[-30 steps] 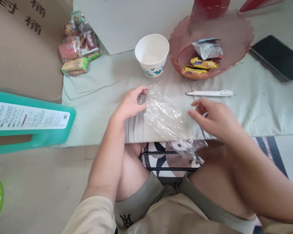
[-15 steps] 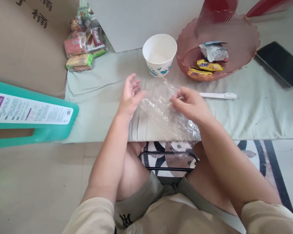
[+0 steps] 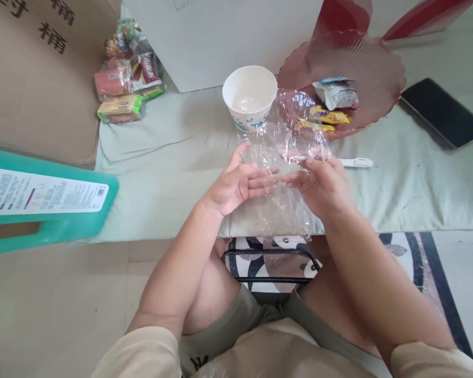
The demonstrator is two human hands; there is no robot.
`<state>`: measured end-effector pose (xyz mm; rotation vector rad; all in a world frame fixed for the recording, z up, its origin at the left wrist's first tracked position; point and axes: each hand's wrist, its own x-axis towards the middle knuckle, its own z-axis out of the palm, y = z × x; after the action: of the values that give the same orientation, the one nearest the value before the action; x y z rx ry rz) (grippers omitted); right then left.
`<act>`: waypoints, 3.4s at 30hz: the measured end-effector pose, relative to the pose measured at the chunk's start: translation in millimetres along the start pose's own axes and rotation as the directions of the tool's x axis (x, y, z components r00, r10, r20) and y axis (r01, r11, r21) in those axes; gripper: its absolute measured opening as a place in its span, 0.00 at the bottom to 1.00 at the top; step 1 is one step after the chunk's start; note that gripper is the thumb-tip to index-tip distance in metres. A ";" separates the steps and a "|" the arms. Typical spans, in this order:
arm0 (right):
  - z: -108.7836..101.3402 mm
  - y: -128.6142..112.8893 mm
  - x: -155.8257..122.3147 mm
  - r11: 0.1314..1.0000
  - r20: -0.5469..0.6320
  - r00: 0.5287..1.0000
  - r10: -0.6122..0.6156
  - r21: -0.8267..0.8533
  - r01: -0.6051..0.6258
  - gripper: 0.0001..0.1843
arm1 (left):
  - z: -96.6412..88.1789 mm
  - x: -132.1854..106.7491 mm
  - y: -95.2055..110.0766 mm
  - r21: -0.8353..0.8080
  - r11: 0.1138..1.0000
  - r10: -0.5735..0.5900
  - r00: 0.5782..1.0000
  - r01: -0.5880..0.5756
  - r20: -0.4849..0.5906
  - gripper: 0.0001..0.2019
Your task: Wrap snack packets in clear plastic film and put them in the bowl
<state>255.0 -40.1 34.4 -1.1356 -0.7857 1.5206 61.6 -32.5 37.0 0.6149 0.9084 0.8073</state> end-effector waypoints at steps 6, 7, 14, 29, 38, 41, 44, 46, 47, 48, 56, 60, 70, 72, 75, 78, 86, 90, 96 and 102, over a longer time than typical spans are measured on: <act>-6.9 4.8 1.1 0.982 -0.140 0.989 0.045 -0.173 -0.069 0.15 | -7.1 12.9 -12.7 0.413 0.871 0.335 0.937 -0.267 -0.101 0.37; -8.9 5.4 0.9 0.974 -0.152 0.988 0.039 -0.216 -0.072 0.13 | -8.5 13.7 -14.0 0.476 0.830 0.379 0.920 -0.290 -0.100 0.36; -21.0 5.4 -7.3 0.856 -0.154 0.970 -0.187 -0.511 0.084 0.33 | -2.9 0.6 -18.1 0.588 0.730 0.417 0.909 -0.349 0.022 0.39; -25.0 -5.2 -23.2 0.839 0.083 0.969 -0.234 -0.487 0.245 0.45 | -0.8 -8.0 -11.6 0.597 0.692 0.509 0.861 -0.407 -0.003 0.23; -27.0 1.8 -18.5 0.849 0.321 0.923 -0.210 -0.409 0.335 0.19 | -6.4 -6.5 -9.3 0.570 0.732 0.444 0.896 -0.374 0.018 0.29; -25.5 0.2 -15.9 0.871 0.270 0.932 -0.243 -0.363 0.332 0.10 | -9.1 -8.2 -6.9 0.570 0.740 0.371 0.923 -0.358 0.098 0.25; -24.4 -4.9 -15.3 0.899 0.225 0.944 -0.241 -0.314 0.304 0.11 | -11.1 -9.9 -4.8 0.614 0.687 0.406 0.906 -0.389 0.119 0.20; -24.5 -7.4 -15.7 0.900 0.206 0.950 -0.234 -0.323 0.292 0.14 | -11.9 -9.5 -4.0 0.656 0.627 0.466 0.877 -0.420 0.116 0.19; -25.0 -7.8 -15.9 0.894 0.203 0.952 -0.230 -0.342 0.289 0.15 | -12.3 -8.8 -3.9 0.681 0.589 0.503 0.857 -0.434 0.111 0.19; -25.6 -7.6 -15.9 0.884 0.211 0.951 -0.225 -0.366 0.291 0.18 | -12.7 -7.9 -4.1 0.711 0.544 0.544 0.832 -0.446 0.106 0.17; -28.0 3.3 -10.7 0.469 0.264 0.899 -0.349 -0.782 0.411 0.16 | -20.9 -3.2 -8.5 0.916 0.170 0.758 0.642 -0.362 0.113 0.07; -21.6 -5.0 -15.1 0.280 0.215 0.835 -0.506 -0.875 0.395 0.09 | -20.2 -8.4 -6.1 0.915 0.096 0.777 0.604 -0.392 0.178 0.02; -18.1 -21.4 -22.2 0.506 0.308 0.864 -0.399 -0.711 0.488 0.10 | -8.6 -15.3 -0.7 0.813 0.288 0.727 0.668 -0.507 0.159 0.13; -16.5 -20.6 -19.8 0.631 0.237 0.913 -0.332 -0.663 0.402 0.12 | -9.7 -11.6 -3.5 0.750 0.389 0.726 0.680 -0.535 0.108 0.14; -14.5 -16.8 -13.8 0.785 0.139 0.961 -0.238 -0.556 0.274 0.11 | -9.5 -5.1 -6.4 0.614 0.593 0.655 0.755 -0.521 0.007 0.16; -15.8 -9.5 -7.2 0.910 0.082 0.988 -0.134 -0.384 0.155 0.15 | -7.0 0.8 -5.4 0.518 0.737 0.544 0.836 -0.434 -0.073 0.17; -17.6 -2.5 -9.1 0.931 0.176 0.980 0.092 -0.365 -0.022 0.13 | -15.6 8.4 1.9 0.230 0.927 0.343 0.917 -0.296 -0.202 0.18; -15.5 1.8 -7.5 0.949 0.107 0.994 0.032 -0.316 0.003 0.10 | -14.3 4.5 -0.7 0.220 0.971 0.110 0.993 -0.096 -0.050 0.22; -20.9 7.3 -3.5 0.901 0.096 0.995 0.023 -0.433 0.021 0.09 | -6.5 2.6 -0.1 0.460 0.888 0.089 0.976 0.012 -0.198 0.13; -21.8 6.8 -5.3 0.940 0.151 0.988 0.031 -0.340 0.022 0.14 | -7.5 -2.7 6.9 0.456 0.890 0.060 0.995 -0.016 -0.083 0.22</act>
<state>273.2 -48.5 22.3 -1.2797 -1.1885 1.5266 51.8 -29.8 39.8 1.0137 1.1907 0.6625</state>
